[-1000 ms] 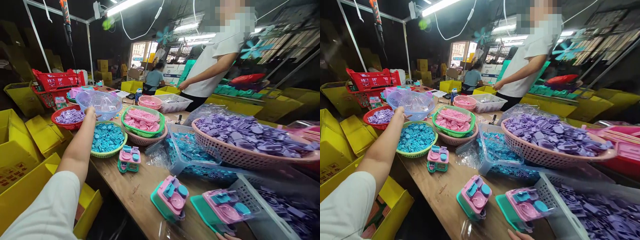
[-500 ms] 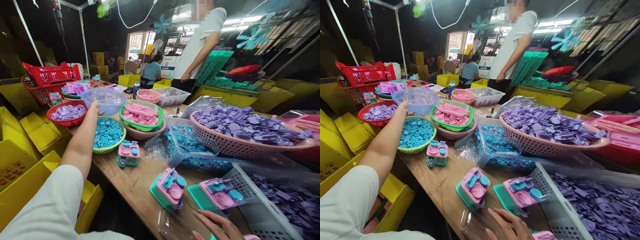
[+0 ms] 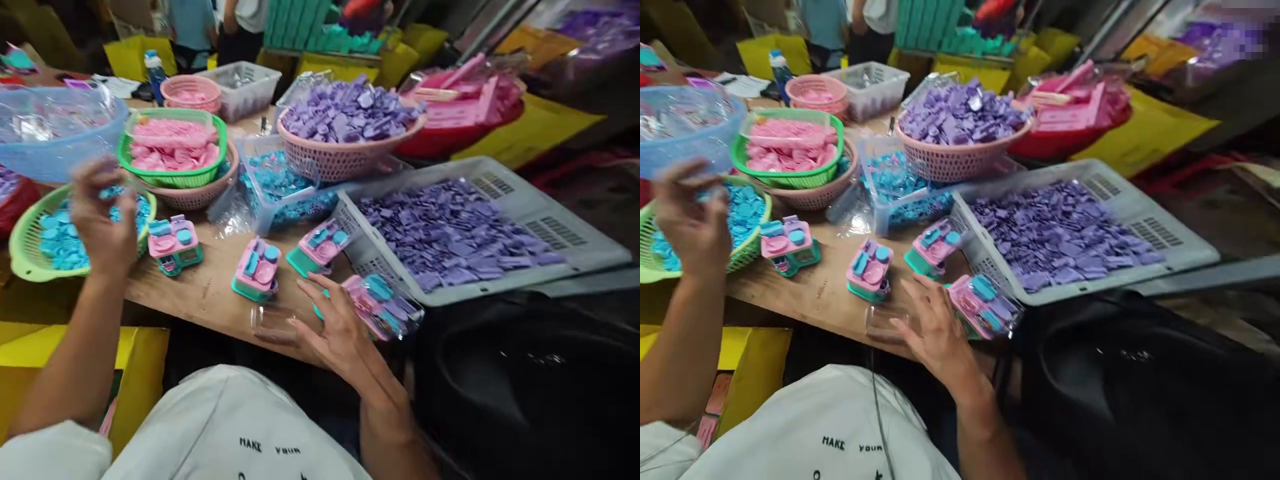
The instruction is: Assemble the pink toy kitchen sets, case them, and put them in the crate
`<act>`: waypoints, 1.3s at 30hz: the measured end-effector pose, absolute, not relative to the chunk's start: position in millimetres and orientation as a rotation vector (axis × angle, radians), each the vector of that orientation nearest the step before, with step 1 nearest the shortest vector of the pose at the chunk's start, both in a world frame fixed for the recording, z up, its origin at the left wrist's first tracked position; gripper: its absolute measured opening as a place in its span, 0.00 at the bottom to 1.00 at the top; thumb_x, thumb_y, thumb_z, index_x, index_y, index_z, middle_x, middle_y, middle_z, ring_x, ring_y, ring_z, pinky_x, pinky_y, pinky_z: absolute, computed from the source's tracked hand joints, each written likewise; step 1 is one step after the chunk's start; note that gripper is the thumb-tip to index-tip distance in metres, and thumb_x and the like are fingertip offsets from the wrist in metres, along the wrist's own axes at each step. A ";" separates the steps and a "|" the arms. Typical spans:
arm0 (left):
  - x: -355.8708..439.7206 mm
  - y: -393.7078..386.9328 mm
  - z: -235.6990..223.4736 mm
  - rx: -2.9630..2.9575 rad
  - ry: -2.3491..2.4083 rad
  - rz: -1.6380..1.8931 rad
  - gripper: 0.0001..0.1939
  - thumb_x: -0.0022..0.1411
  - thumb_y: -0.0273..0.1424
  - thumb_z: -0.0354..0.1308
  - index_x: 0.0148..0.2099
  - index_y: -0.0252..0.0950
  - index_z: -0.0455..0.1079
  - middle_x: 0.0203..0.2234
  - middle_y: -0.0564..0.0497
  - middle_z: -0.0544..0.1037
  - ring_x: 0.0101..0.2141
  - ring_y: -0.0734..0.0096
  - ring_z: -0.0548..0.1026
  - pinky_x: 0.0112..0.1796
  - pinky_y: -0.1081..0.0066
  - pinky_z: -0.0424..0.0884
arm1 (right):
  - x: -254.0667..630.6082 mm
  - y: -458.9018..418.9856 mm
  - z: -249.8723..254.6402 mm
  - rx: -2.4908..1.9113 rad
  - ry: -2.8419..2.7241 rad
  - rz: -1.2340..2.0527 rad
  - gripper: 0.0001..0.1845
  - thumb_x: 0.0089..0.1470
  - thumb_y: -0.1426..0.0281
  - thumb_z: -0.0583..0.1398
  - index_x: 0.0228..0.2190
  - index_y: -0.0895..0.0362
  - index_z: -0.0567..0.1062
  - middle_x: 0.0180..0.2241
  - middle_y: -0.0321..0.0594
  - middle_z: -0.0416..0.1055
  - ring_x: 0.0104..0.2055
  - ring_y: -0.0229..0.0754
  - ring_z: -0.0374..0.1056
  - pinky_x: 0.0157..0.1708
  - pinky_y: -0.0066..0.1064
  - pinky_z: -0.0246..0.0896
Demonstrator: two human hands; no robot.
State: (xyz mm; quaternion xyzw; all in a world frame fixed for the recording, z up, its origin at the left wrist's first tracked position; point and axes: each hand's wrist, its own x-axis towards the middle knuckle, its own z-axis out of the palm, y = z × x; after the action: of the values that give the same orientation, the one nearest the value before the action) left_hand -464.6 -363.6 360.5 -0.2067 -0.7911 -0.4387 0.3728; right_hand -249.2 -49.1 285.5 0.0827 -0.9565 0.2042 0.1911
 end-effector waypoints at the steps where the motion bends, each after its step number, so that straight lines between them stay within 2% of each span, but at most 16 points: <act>1: -443.7 -343.3 345.3 -0.789 -2.112 -1.107 0.23 0.64 0.44 0.58 0.58 0.42 0.64 0.52 0.46 0.73 0.51 0.59 0.74 0.47 0.56 0.77 | -248.5 -52.6 280.9 0.211 -2.730 0.594 0.31 0.62 0.62 0.60 0.63 0.52 0.60 0.61 0.52 0.61 0.63 0.54 0.61 0.61 0.51 0.62; 3: -410.8 -306.8 317.6 -1.149 -2.268 -1.077 0.31 0.61 0.44 0.63 0.63 0.42 0.62 0.57 0.42 0.71 0.58 0.53 0.70 0.56 0.51 0.71 | -246.4 -60.2 270.1 0.187 -2.814 0.621 0.38 0.59 0.60 0.62 0.66 0.52 0.56 0.64 0.52 0.58 0.66 0.55 0.57 0.62 0.52 0.61; 6: -398.1 -272.0 285.4 -1.361 -2.377 -1.207 0.45 0.59 0.47 0.64 0.71 0.41 0.49 0.67 0.36 0.58 0.66 0.47 0.59 0.62 0.46 0.63 | -242.9 -68.5 252.9 0.149 -2.904 0.637 0.45 0.56 0.59 0.66 0.67 0.51 0.53 0.65 0.53 0.55 0.67 0.57 0.54 0.64 0.55 0.57; 8: -407.6 -262.6 270.2 -1.402 -2.410 -1.335 0.54 0.56 0.50 0.66 0.74 0.42 0.41 0.69 0.35 0.52 0.68 0.44 0.54 0.63 0.45 0.59 | -241.8 -69.2 244.5 0.116 -2.940 0.650 0.44 0.54 0.61 0.67 0.66 0.52 0.56 0.63 0.53 0.59 0.66 0.57 0.56 0.63 0.56 0.57; 10: -418.8 -259.6 259.6 -1.443 -2.460 -1.426 0.60 0.51 0.53 0.68 0.74 0.42 0.38 0.70 0.36 0.50 0.69 0.43 0.52 0.65 0.46 0.55 | -242.0 -66.2 241.3 0.065 -2.958 0.735 0.39 0.54 0.62 0.67 0.63 0.55 0.62 0.58 0.54 0.66 0.62 0.57 0.62 0.61 0.53 0.60; 12: -424.7 -258.9 253.0 -1.449 -2.520 -1.485 0.61 0.50 0.53 0.69 0.74 0.42 0.40 0.70 0.37 0.50 0.68 0.43 0.53 0.66 0.48 0.53 | -242.6 -61.0 243.4 -0.001 -2.957 0.945 0.34 0.55 0.58 0.65 0.59 0.58 0.68 0.52 0.52 0.71 0.55 0.54 0.68 0.56 0.47 0.65; 14: -424.0 -260.0 249.5 -1.398 -2.562 -1.534 0.58 0.51 0.51 0.69 0.74 0.43 0.41 0.70 0.39 0.52 0.68 0.45 0.55 0.67 0.49 0.53 | -242.9 -55.3 248.0 -0.125 -2.922 1.245 0.28 0.61 0.52 0.58 0.54 0.57 0.73 0.45 0.48 0.76 0.46 0.49 0.73 0.48 0.41 0.70; 16: -418.9 -263.9 247.4 -1.329 -2.568 -1.530 0.55 0.53 0.49 0.69 0.74 0.43 0.43 0.70 0.39 0.54 0.68 0.45 0.56 0.66 0.49 0.55 | -242.7 -50.5 250.8 -0.299 -2.877 1.487 0.29 0.65 0.48 0.49 0.46 0.57 0.77 0.35 0.42 0.77 0.36 0.44 0.73 0.39 0.35 0.70; 18: -411.7 -270.3 245.6 -1.249 -2.556 -1.470 0.52 0.55 0.47 0.68 0.73 0.44 0.45 0.69 0.39 0.55 0.68 0.45 0.56 0.65 0.48 0.57 | -241.7 -47.7 249.3 -0.468 -2.834 1.573 0.32 0.64 0.46 0.46 0.41 0.58 0.77 0.31 0.40 0.76 0.34 0.44 0.73 0.37 0.34 0.69; 22: -399.6 -280.4 241.0 -1.143 -2.539 -1.412 0.53 0.56 0.47 0.68 0.73 0.44 0.42 0.68 0.37 0.54 0.65 0.45 0.60 0.61 0.47 0.63 | -238.1 -51.2 240.3 -0.582 -2.773 1.305 0.34 0.61 0.45 0.52 0.52 0.60 0.73 0.41 0.49 0.76 0.43 0.50 0.73 0.46 0.41 0.69; 26: -404.6 -274.7 237.3 -1.264 -2.530 -1.441 0.61 0.50 0.48 0.71 0.74 0.45 0.37 0.70 0.36 0.49 0.67 0.41 0.54 0.62 0.45 0.61 | -231.3 -62.4 240.2 -0.595 -2.872 0.822 0.42 0.58 0.45 0.57 0.62 0.62 0.63 0.53 0.60 0.67 0.53 0.61 0.69 0.51 0.54 0.67; 29: -422.4 -266.2 236.1 -1.403 -2.516 -1.578 0.66 0.45 0.48 0.74 0.75 0.44 0.35 0.72 0.36 0.44 0.69 0.40 0.49 0.64 0.45 0.57 | -226.2 -62.9 245.3 -0.385 -2.960 0.748 0.50 0.53 0.47 0.64 0.67 0.58 0.55 0.57 0.60 0.60 0.59 0.63 0.64 0.56 0.56 0.65; 32: -441.0 -258.9 237.6 -1.503 -2.533 -1.749 0.70 0.43 0.47 0.75 0.75 0.43 0.32 0.72 0.36 0.42 0.70 0.41 0.48 0.66 0.46 0.53 | -228.6 -52.9 249.4 0.002 -3.020 0.677 0.59 0.47 0.57 0.71 0.69 0.48 0.46 0.67 0.55 0.47 0.69 0.63 0.51 0.63 0.57 0.55; 34: -448.1 -254.7 240.4 -1.547 -2.566 -1.809 0.69 0.42 0.46 0.75 0.75 0.41 0.36 0.72 0.37 0.45 0.70 0.41 0.49 0.67 0.47 0.50 | -234.9 -45.4 251.8 0.192 -3.096 0.637 0.62 0.46 0.63 0.72 0.70 0.44 0.42 0.70 0.52 0.42 0.71 0.61 0.47 0.64 0.56 0.54; 36: -450.2 -251.4 244.0 -1.535 -2.608 -1.819 0.64 0.41 0.45 0.76 0.74 0.40 0.45 0.71 0.39 0.51 0.69 0.41 0.51 0.68 0.48 0.48 | -241.5 -41.1 255.6 0.195 -3.181 0.594 0.59 0.46 0.64 0.72 0.69 0.45 0.46 0.68 0.52 0.50 0.68 0.60 0.54 0.62 0.54 0.59; 39: -448.4 -251.4 248.5 -1.455 -2.639 -1.833 0.59 0.38 0.44 0.77 0.70 0.40 0.56 0.68 0.42 0.58 0.68 0.42 0.54 0.68 0.49 0.48 | -243.9 -41.7 264.1 -0.129 -3.237 0.464 0.56 0.44 0.51 0.71 0.67 0.53 0.55 0.57 0.56 0.64 0.57 0.63 0.66 0.53 0.54 0.67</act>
State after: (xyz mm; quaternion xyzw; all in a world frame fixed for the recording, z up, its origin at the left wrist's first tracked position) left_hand -448.4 -251.4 248.5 -0.4048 -0.7344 -0.5100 -0.1917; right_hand -243.9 -41.7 264.1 -0.0393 -0.9870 0.1415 -0.0652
